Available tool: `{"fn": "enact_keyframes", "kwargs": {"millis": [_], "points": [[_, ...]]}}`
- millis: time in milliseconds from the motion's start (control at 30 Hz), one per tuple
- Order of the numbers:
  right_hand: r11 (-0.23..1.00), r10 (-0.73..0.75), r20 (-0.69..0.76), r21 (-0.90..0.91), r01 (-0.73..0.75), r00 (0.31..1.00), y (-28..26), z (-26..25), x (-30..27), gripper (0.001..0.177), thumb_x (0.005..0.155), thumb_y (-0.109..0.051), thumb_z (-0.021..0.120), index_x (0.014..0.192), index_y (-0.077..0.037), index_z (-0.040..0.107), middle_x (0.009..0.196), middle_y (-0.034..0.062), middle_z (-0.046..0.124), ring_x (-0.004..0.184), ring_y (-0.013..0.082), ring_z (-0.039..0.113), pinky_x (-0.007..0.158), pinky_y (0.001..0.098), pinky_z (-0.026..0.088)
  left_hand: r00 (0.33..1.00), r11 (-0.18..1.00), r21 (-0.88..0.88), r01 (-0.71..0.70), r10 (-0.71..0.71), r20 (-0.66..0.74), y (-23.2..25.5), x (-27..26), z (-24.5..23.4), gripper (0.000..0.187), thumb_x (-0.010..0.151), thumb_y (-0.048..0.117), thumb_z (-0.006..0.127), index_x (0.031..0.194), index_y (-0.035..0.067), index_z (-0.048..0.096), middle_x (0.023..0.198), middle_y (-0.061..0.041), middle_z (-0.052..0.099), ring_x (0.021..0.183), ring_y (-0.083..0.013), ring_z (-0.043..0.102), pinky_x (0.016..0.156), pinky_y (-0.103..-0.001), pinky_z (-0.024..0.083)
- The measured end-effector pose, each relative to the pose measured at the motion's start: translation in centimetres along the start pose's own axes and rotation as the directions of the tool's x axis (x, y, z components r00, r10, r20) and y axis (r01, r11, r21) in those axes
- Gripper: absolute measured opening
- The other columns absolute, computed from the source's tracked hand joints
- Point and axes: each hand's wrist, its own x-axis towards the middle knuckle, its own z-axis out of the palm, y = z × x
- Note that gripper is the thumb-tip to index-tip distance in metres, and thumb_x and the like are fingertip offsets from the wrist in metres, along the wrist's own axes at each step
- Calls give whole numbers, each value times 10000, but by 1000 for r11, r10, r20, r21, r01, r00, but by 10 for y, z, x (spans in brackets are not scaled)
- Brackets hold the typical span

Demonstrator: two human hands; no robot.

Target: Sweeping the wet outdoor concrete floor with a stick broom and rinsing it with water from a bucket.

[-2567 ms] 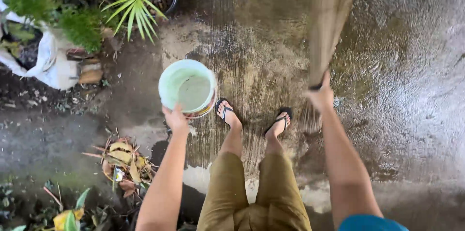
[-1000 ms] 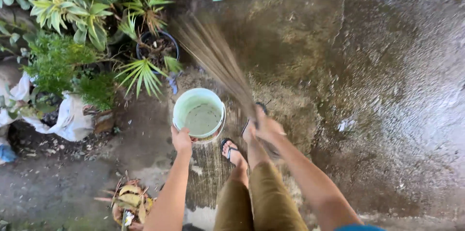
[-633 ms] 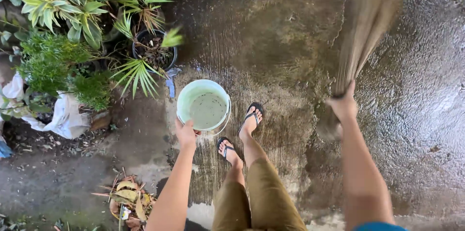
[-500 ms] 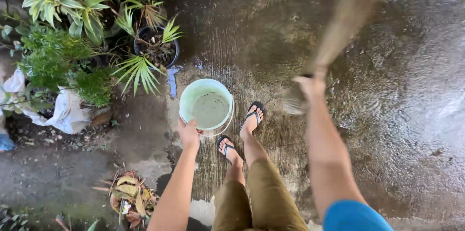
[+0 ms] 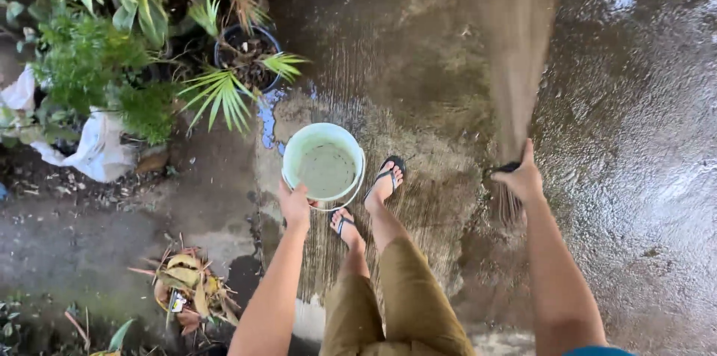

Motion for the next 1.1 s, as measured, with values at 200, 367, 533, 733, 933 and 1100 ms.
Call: {"fn": "enact_keyframes", "kwargs": {"millis": [200,367,533,733,933,1100], "points": [[617,172,74,769,-166,982,-87,126,29,643,733,-161,824,1322,33,652,1237,246,723,1100,330,708,1000,457,557,995,993,-103,51,-59,-75,-39,-7,-36,692,833,-1,519,1495,174,419,1014,-148,651,558,-200,576,436,-343,497],[788,-58,257,606,-114,965,-158,240,-29,1220,635,-108,785,1604,-37,48,1080,295,682,856,356,701,703,463,582,967,996,-94,15,-38,-253,-60,-9,-82,661,864,-4,498,1504,157,460,1117,-142,641,571,-256,613,434,-391,520],[958,-191,389,276,84,901,-180,179,-119,1294,667,-214,824,1655,-87,-1,1197,242,674,923,314,728,780,384,590,961,979,-201,37,-90,-261,-75,-1,-118,732,836,7,560,1522,213,411,1189,-107,635,667,-188,676,471,-362,558],[921,-285,235,335,198,929,-85,103,-132,1272,635,-195,907,1647,-118,140,1263,247,702,1029,335,717,911,406,549,968,993,56,103,-87,-236,-65,-14,-111,650,854,42,556,1489,150,468,1103,-166,694,635,-280,678,485,-378,575],[732,-158,515,634,-251,842,-165,50,-109,1175,674,-155,770,1638,-195,99,1189,257,695,830,360,714,742,463,651,970,991,19,134,-127,-209,-60,-16,-101,651,840,59,589,1464,197,469,1071,-124,689,625,-210,689,483,-349,587],[719,-254,310,694,-36,916,-204,104,-14,1178,723,-146,843,1635,-88,100,1257,226,688,1004,285,715,887,409,583,985,995,-32,96,-100,-143,-57,-18,-113,537,858,47,551,1386,143,526,1002,-145,698,590,-205,665,473,-342,557]]}}
